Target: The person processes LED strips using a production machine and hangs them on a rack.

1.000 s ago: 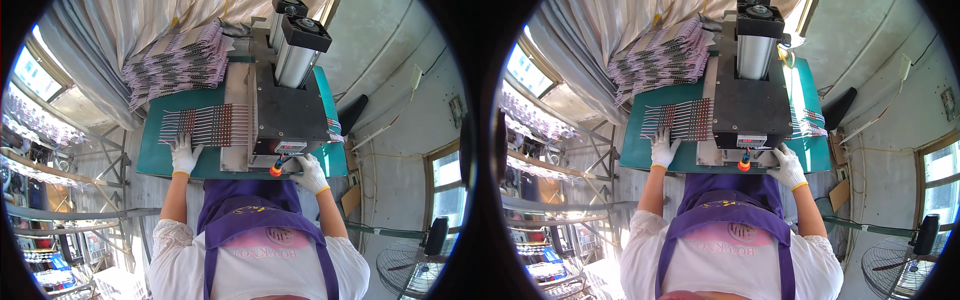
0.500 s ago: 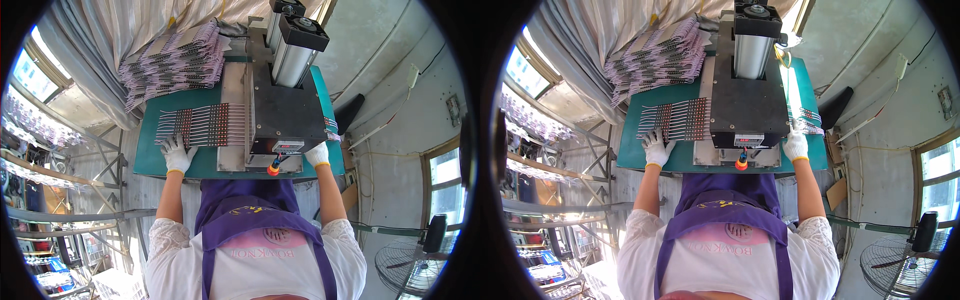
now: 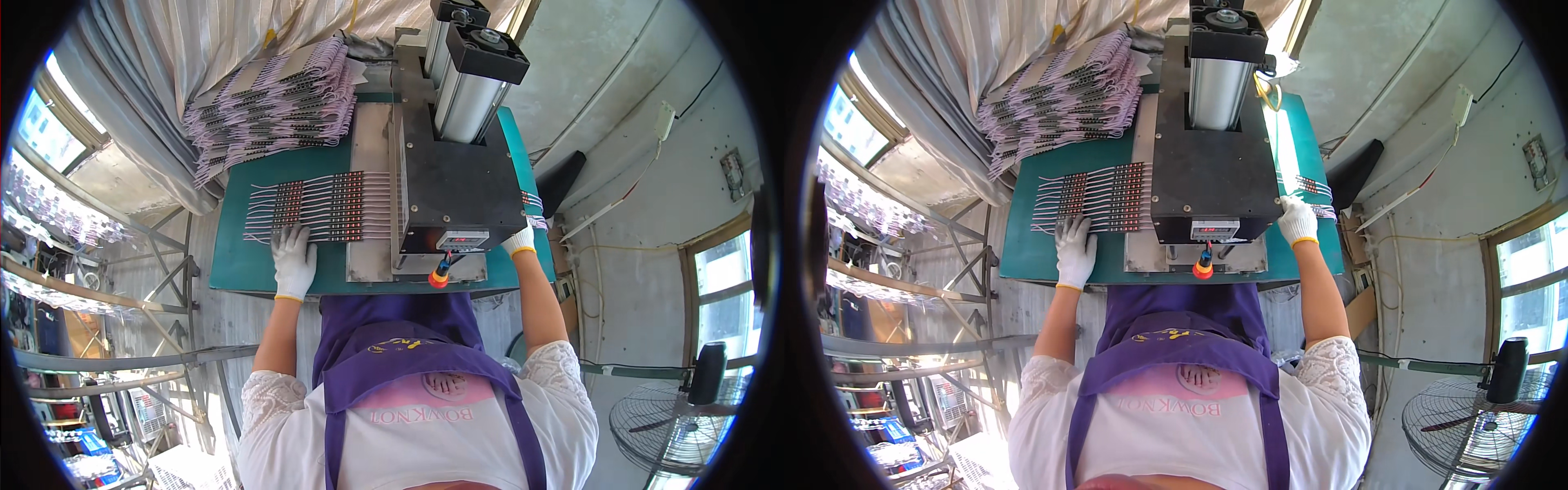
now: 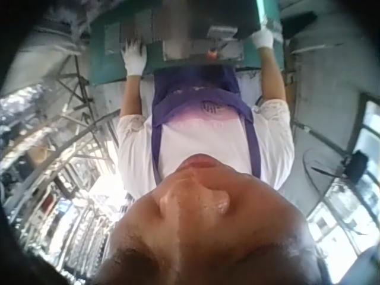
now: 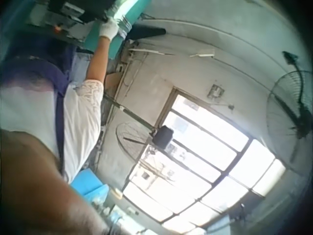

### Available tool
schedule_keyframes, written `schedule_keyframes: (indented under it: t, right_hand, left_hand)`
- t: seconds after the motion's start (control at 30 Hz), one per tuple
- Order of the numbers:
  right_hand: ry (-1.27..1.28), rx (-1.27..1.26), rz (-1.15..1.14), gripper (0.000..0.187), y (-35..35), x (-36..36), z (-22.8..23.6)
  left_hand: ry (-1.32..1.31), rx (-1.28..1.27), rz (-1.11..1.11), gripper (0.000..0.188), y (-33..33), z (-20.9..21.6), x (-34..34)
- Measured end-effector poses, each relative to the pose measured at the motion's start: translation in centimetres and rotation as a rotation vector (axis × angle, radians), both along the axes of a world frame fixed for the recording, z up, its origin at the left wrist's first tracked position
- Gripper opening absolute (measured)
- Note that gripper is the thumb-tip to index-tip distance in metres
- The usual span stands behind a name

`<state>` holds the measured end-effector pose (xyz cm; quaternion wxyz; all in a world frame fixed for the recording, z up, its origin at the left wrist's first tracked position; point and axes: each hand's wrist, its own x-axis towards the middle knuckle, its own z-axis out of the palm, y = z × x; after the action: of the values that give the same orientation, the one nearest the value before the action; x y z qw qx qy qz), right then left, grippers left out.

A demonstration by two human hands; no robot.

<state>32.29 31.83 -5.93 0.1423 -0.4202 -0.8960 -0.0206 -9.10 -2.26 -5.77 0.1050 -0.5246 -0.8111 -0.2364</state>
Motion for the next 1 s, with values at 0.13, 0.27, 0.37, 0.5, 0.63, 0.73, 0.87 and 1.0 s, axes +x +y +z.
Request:
schedule_keyframes:
  t: [0.13, 0.27, 0.37, 0.5, 0.63, 0.73, 0.87, 1.0]
  right_hand:
    - [0.11, -0.013, -0.051, 0.015, -1.1, -0.6, 3.6]
    - [0.44, 0.068, -0.257, 0.014, -0.9, 0.0, 6.8]
    - [0.425, -0.012, -0.502, 0.027, 0.7, 2.8, 6.7]
    - [0.234, -0.006, -0.537, 0.045, 1.1, 7.4, 3.8]
    - [0.517, -0.195, -0.139, 0.047, -6.3, 3.6, 6.3]
    - [0.295, -0.305, 0.284, 0.068, -13.1, 1.4, 7.8]
    - [0.119, -0.263, 0.165, 0.071, -16.6, -0.3, 8.1]
    - [0.145, -0.279, 0.177, 0.073, -16.4, -0.3, 8.0]
  left_hand:
    - [-0.126, 0.092, -0.06, 0.039, 1.1, 1.8, 2.8]
    - [-0.109, 0.039, -0.161, 0.04, 1.9, 3.9, 4.3]
    - [-0.123, -0.016, -0.302, 0.045, 2.5, 4.0, 4.7]
    - [-0.066, -0.115, -0.45, 0.054, 4.0, 4.4, 5.9]
    - [0.011, -0.288, -0.448, 0.082, 4.0, 6.0, 6.5]
    - [0.033, -0.412, -0.461, 0.106, 4.5, 7.0, 6.8]
    - [0.077, -0.527, -0.424, 0.124, 4.5, 7.6, 7.2]
    - [0.083, -0.519, -0.428, 0.121, 4.6, 7.3, 7.4]
